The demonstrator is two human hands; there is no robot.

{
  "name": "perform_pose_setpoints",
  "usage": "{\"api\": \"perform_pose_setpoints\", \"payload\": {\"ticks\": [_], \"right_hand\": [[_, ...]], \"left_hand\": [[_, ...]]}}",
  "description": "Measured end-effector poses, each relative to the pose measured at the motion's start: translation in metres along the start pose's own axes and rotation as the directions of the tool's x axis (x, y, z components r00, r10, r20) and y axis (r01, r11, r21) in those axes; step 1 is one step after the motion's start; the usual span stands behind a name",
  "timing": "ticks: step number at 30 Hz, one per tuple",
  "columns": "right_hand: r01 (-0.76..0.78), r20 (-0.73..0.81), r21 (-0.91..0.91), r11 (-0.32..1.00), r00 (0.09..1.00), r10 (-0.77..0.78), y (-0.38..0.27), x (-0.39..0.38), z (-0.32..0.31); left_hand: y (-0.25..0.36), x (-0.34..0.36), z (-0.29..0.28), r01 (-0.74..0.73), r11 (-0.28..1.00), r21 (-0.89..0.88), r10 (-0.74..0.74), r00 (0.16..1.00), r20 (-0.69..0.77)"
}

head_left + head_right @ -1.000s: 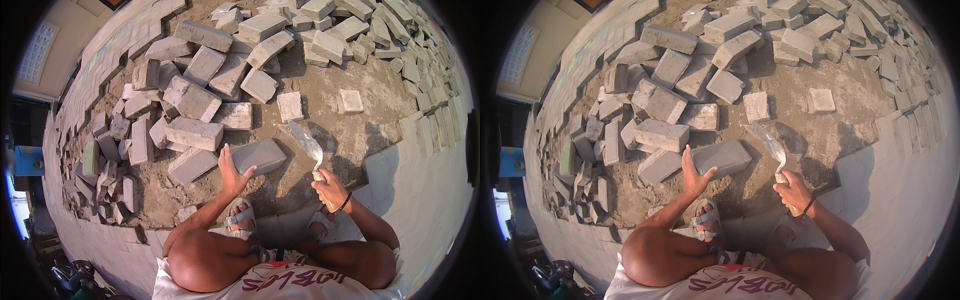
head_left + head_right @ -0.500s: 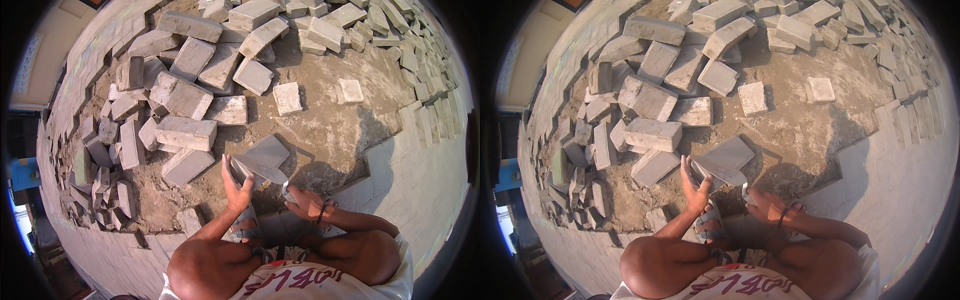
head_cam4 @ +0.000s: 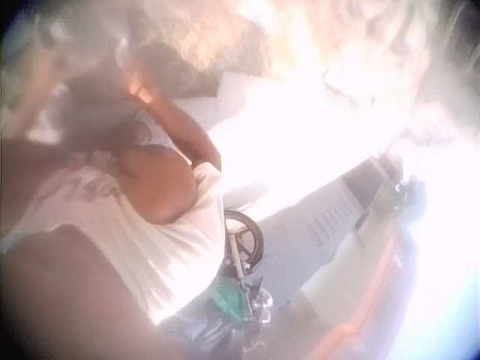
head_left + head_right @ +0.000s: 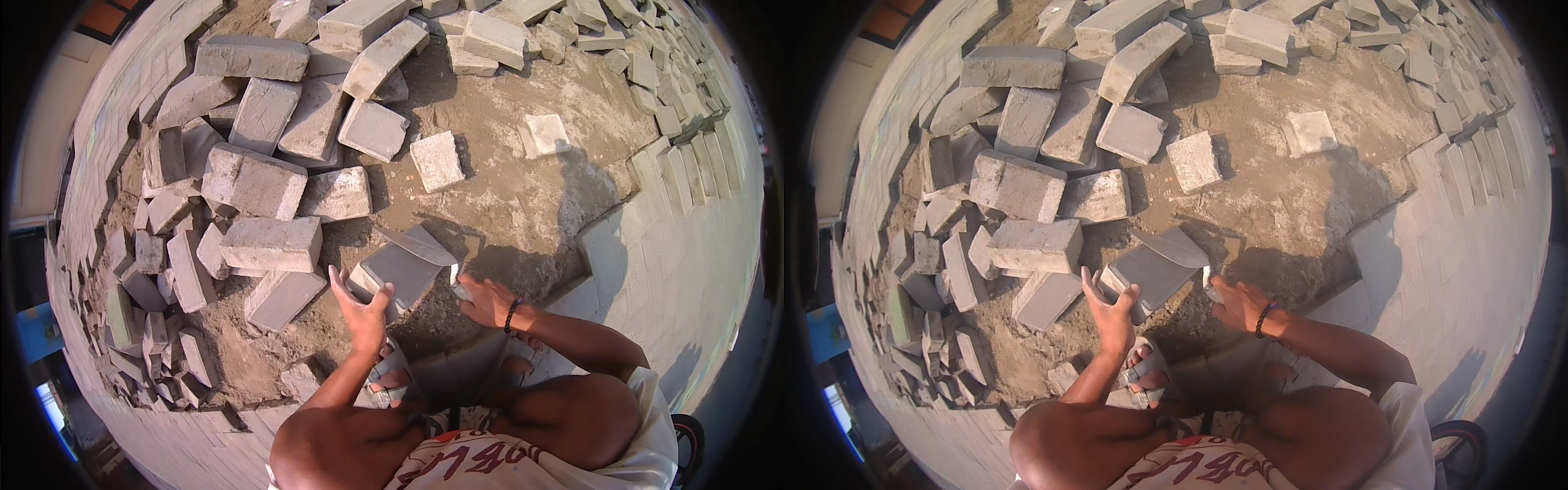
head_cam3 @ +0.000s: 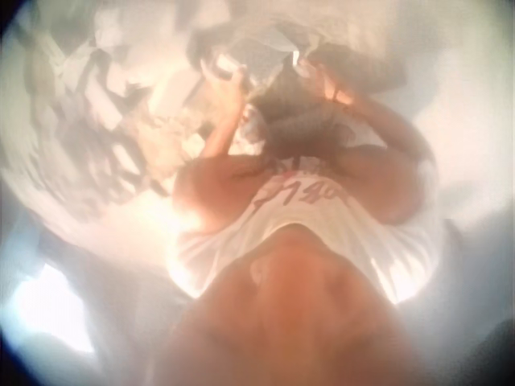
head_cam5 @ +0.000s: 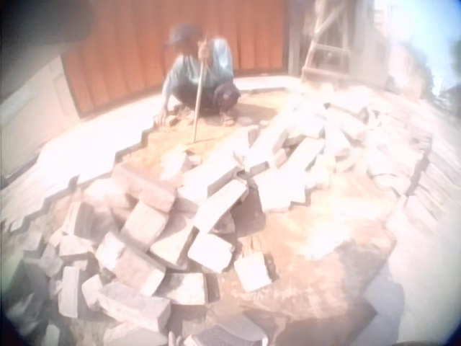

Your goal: The person applies mortar to the underside of rectangular paving stones using a trowel and places them onto a prepared sand bed. The person repeats this process for multiple stones, arranging them in a pattern on the ground.

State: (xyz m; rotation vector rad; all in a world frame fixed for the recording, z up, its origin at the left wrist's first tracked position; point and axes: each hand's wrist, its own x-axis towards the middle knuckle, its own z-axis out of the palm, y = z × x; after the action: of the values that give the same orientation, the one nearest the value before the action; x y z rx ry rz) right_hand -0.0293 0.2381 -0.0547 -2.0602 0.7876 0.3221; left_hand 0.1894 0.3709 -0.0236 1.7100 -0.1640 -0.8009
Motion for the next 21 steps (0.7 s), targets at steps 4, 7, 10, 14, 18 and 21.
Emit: {"api": "perform_pose_setpoints", "payload": {"ticks": [4,7,10,14,18,21], "right_hand": [[-0.198,0.121,0.003,0.98,0.973,0.197,0.012,0.01,-0.019],[-0.181,0.07,0.024,0.983,0.981,0.179,-0.005,-0.005,-0.043],[-0.228,0.009,0.144,0.963,0.973,0.229,-0.008,-0.012,-0.052],[-0.177,-0.067,0.228,0.957,0.978,0.196,-0.03,-0.027,-0.07],[-0.008,-0.063,0.204,0.979,0.998,0.021,-0.061,-0.048,-0.094],[0.125,0.018,0.13,0.984,0.992,-0.128,-0.064,-0.062,-0.09]], "left_hand": [[-0.017,0.016,-0.02,0.151,0.988,-0.03,-0.15,0.988,0.024],[-0.005,0.014,-0.021,0.082,0.996,0.038,-0.084,0.994,0.064],[-0.003,0.009,-0.013,-0.251,0.88,0.403,0.21,0.967,0.144],[0.01,-0.011,0.003,-0.263,0.883,0.389,0.153,0.945,0.29],[0.012,-0.022,0.012,-0.194,0.887,0.419,0.065,0.951,0.302],[0.002,-0.025,0.012,-0.215,0.861,0.461,0.074,0.95,0.304]]}}
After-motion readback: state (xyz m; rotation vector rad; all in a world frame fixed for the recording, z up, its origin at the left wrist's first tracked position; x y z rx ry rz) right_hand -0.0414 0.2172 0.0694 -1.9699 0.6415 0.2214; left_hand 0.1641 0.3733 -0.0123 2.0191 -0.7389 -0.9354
